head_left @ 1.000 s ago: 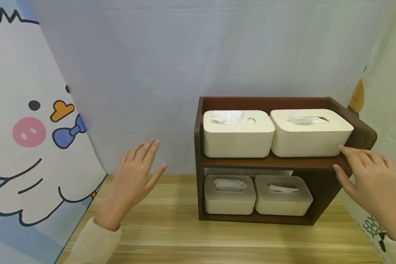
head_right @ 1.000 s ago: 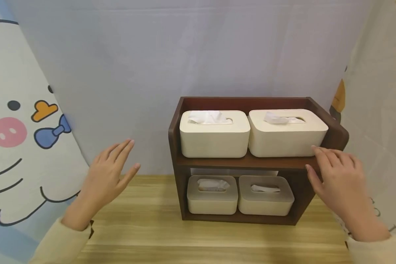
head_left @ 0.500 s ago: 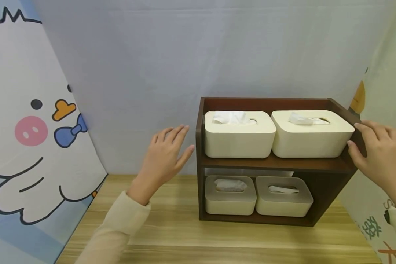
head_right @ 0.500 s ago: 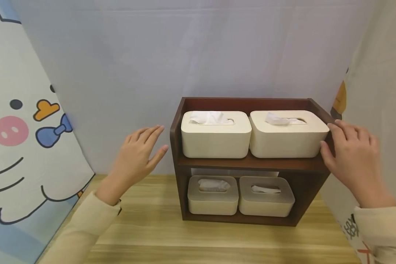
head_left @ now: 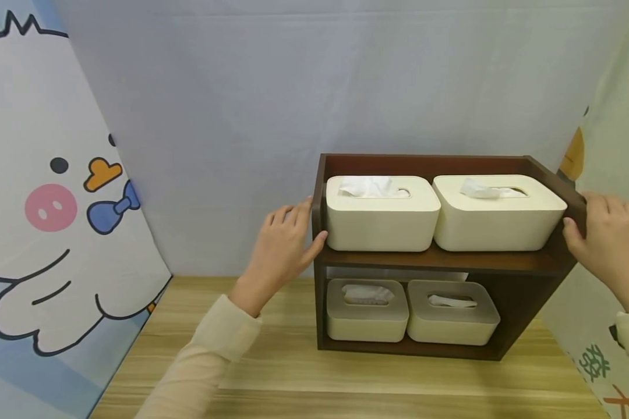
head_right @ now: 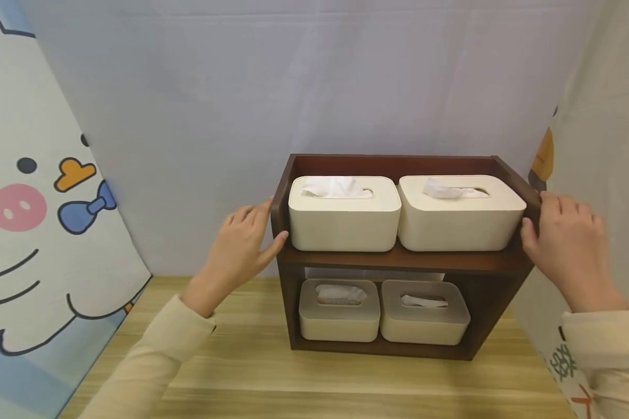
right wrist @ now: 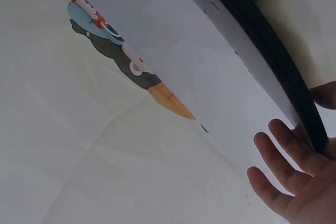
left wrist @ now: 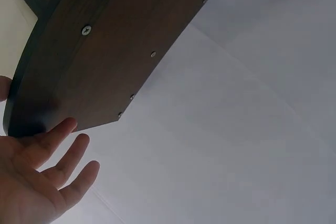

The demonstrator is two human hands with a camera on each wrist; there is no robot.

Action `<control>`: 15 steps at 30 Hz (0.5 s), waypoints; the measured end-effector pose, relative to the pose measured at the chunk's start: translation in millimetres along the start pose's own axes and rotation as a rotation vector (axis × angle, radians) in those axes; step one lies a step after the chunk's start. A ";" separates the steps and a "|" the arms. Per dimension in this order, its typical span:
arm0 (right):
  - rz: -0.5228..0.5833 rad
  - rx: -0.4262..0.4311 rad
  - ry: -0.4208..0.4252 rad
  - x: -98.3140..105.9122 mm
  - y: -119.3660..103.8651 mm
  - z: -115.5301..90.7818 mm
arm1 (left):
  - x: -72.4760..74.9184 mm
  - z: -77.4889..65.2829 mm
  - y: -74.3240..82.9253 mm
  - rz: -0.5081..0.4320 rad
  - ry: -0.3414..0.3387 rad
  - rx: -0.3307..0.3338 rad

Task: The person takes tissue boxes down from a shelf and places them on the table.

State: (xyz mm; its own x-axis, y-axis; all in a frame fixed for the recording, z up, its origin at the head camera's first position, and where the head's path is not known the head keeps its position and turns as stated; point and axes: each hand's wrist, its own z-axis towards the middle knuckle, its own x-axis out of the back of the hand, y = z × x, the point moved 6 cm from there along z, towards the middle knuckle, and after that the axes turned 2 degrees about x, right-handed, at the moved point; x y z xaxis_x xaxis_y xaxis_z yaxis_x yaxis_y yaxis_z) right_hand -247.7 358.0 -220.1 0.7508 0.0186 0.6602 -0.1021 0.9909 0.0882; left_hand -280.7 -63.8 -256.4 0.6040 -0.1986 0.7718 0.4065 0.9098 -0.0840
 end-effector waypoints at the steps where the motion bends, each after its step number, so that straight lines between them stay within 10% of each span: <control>1: -0.001 -0.017 -0.021 -1.6 1.8 -0.1 | -1.9 0.1 0.6 0.001 -0.010 0.007; 15: 0.029 -0.063 -0.112 -8.7 9.8 1.2 | -12.1 2.8 7.6 0.047 -0.071 0.029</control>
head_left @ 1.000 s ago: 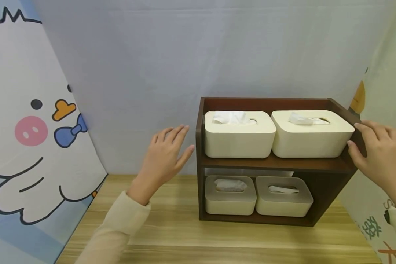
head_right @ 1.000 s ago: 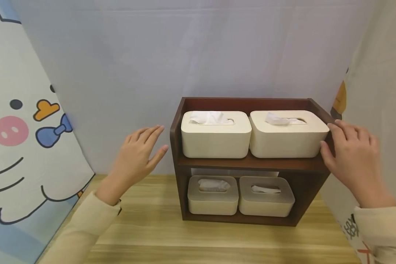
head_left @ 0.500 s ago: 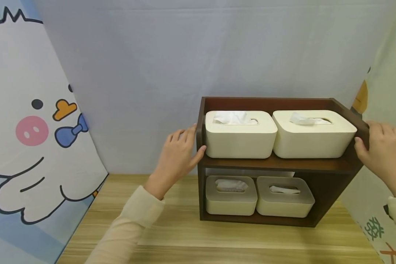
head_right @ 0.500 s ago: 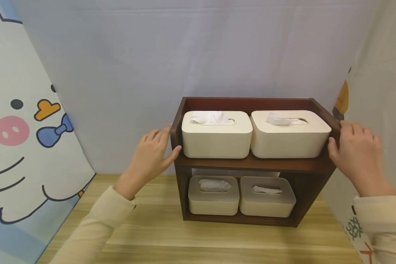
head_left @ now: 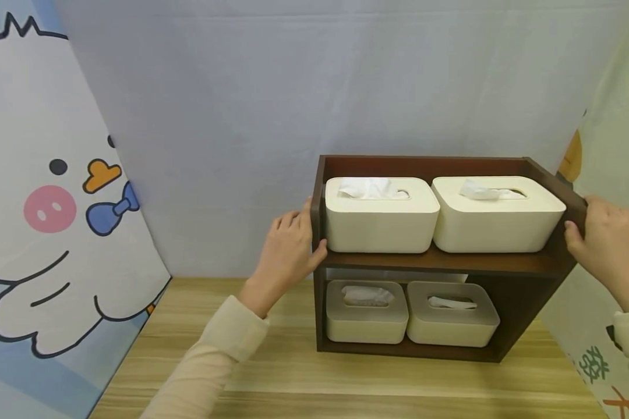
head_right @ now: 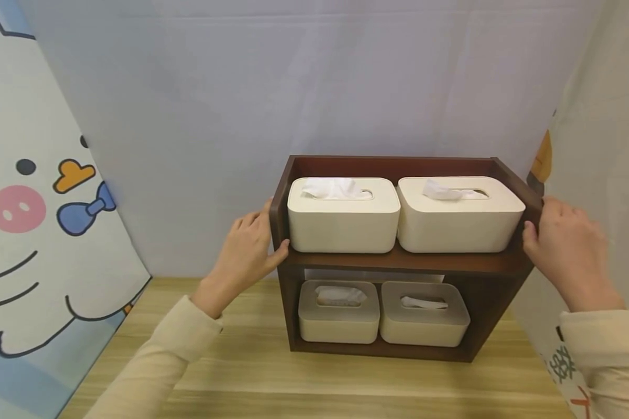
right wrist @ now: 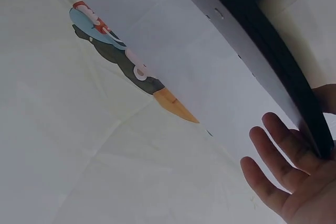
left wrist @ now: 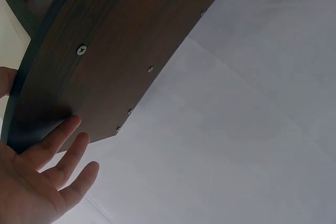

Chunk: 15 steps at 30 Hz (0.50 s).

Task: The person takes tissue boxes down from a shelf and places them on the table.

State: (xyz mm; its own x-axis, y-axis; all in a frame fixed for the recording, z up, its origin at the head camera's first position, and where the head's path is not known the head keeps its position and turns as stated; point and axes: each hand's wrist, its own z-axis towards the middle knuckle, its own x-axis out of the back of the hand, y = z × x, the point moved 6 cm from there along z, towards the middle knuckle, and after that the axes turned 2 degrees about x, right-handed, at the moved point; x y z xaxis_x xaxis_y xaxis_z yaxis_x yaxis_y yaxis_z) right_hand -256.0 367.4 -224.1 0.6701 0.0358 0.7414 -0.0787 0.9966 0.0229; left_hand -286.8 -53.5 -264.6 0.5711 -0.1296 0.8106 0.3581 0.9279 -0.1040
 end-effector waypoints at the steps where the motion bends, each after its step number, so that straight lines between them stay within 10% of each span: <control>1: 0.016 0.000 -0.004 -0.4 -0.2 0.0 | 0.1 0.1 -0.1 0.005 -0.001 -0.001; 15: 0.086 -0.049 -0.069 -5.5 -1.0 0.6 | 2.6 1.8 1.1 0.067 0.000 -0.035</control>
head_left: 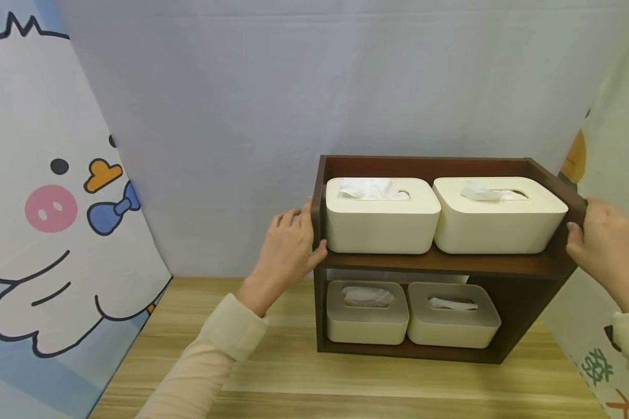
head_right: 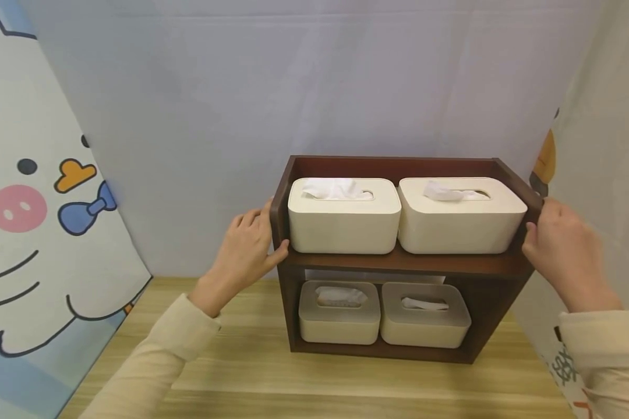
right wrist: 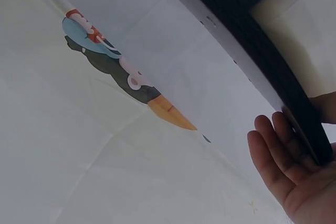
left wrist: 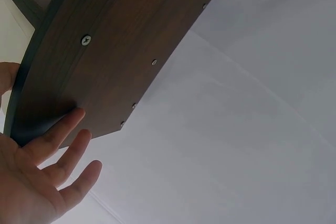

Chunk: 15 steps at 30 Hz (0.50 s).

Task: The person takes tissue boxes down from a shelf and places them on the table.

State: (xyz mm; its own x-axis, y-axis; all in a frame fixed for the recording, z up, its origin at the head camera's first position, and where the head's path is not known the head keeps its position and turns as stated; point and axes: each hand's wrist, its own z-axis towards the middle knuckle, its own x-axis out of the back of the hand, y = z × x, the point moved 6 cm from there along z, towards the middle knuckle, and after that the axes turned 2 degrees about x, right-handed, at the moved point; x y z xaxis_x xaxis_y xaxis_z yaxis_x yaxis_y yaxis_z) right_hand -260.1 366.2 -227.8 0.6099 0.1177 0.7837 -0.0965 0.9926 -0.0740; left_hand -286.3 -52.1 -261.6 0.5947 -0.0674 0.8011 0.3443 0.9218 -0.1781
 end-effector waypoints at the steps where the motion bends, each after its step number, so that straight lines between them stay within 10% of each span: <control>1: -0.001 -0.001 0.007 0.1 -0.2 -0.3 | 0.0 -0.3 0.1 0.005 -0.003 -0.001; 15: 0.035 0.098 0.111 0.0 -22.8 1.4 | 2.4 -8.8 -22.8 -0.001 -0.090 0.034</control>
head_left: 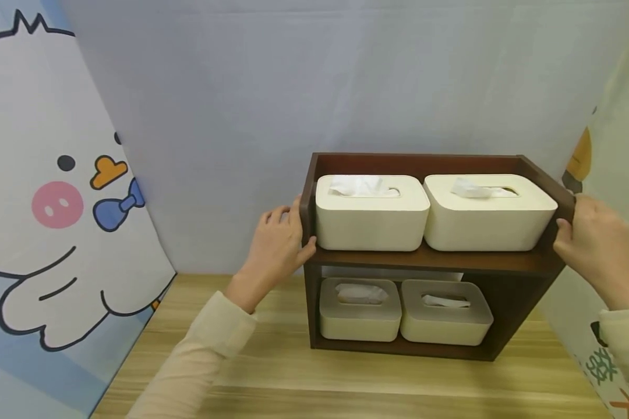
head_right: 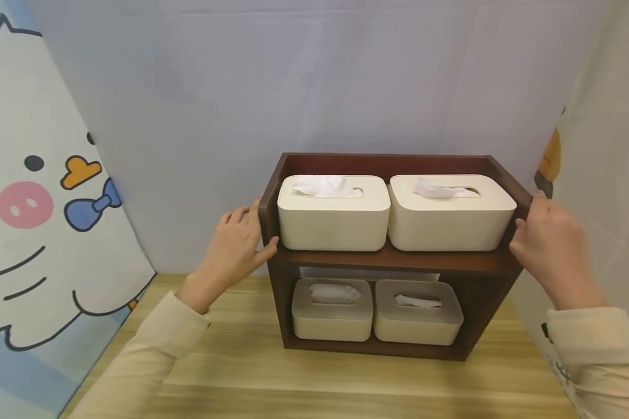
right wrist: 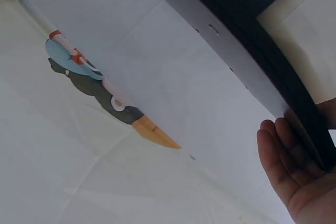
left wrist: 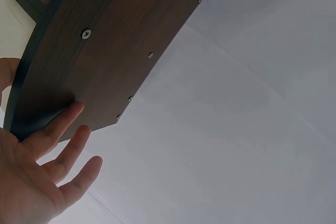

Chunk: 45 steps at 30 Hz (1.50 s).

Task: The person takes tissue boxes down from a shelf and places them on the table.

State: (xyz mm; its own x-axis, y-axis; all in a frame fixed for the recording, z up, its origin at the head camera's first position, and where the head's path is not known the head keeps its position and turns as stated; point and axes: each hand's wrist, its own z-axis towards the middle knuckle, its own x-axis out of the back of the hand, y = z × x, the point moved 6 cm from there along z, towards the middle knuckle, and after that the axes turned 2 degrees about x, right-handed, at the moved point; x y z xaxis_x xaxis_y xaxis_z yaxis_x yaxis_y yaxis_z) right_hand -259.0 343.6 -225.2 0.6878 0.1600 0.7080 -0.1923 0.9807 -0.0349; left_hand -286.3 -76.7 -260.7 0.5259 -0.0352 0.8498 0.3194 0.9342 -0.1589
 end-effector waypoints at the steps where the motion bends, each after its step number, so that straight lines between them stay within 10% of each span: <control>1: -0.004 -0.003 -0.008 -1.0 -2.4 0.5 | 0.4 -1.3 -2.9 -0.004 -0.003 0.002; 25: 0.090 0.090 -0.065 -7.3 -77.8 0.9 | 9.8 -38.2 -77.7 -0.074 0.022 0.082; 45: 0.007 0.111 -0.101 0.7 -84.1 6.3 | 12.0 -43.7 -84.5 -0.147 -0.007 0.073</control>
State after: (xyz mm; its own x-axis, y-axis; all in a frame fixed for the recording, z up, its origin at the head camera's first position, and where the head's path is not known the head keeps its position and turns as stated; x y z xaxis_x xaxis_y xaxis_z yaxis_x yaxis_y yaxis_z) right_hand -246.8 260.6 -217.3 0.6132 0.1491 0.7757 -0.2770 0.9603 0.0344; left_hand -272.6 -171.5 -259.0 0.4726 -0.1709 0.8645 0.3339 0.9426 0.0038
